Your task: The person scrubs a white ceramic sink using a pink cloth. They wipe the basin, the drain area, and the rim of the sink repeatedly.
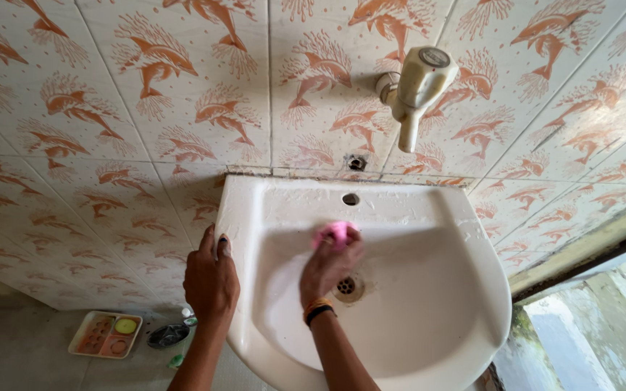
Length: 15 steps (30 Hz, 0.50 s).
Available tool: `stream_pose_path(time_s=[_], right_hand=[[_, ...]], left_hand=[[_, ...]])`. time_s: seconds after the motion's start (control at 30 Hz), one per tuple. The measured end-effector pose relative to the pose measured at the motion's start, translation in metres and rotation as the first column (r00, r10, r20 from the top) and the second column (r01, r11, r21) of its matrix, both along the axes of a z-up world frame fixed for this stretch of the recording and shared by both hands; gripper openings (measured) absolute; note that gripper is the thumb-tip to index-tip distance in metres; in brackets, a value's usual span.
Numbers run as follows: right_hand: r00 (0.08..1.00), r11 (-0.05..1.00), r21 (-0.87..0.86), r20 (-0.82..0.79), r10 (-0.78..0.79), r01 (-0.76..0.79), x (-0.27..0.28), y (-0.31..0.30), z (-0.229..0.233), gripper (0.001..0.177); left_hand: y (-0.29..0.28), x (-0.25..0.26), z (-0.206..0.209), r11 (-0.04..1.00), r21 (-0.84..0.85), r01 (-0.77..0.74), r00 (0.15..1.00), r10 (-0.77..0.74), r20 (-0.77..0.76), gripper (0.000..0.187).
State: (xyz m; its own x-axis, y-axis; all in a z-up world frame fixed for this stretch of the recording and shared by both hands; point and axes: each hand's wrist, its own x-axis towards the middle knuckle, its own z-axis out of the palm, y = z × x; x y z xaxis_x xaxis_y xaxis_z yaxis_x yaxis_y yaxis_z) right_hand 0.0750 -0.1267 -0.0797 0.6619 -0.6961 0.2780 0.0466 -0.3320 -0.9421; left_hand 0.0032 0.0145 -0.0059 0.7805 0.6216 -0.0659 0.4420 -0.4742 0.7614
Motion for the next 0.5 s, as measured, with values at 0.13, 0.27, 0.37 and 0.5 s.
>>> stream_pose_path(time_s=[0.13, 0.27, 0.37, 0.5], right_hand=[[0.917, 0.831, -0.396, -0.083, 0.391, -0.390, -0.023, 0.032, 0.005, 0.032], [0.925, 0.816, -0.439, -0.123, 0.361, -0.377, -0.021, 0.027, 0.014, 0.037], [0.988, 0.943, -0.301, -0.102, 0.115, -0.141, -0.010, 0.003, 0.016, 0.035], [0.996, 0.995, -0.094, -0.087, -0.037, 0.029, -0.001, -0.005, 0.010, 0.037]], left_hand=[[0.001, 0.002, -0.004, 1.000, 0.014, -0.012, 1.000, 0.012, 0.012, 0.050], [0.001, 0.000, -0.002, 1.000, 0.021, -0.014, 1.000, 0.014, 0.014, 0.050], [0.000, -0.001, 0.002, 1.000, -0.008, -0.002, 1.000, 0.002, -0.022, 0.048], [0.000, -0.001, 0.001, 1.000, 0.018, -0.015, 1.000, 0.015, -0.007, 0.047]])
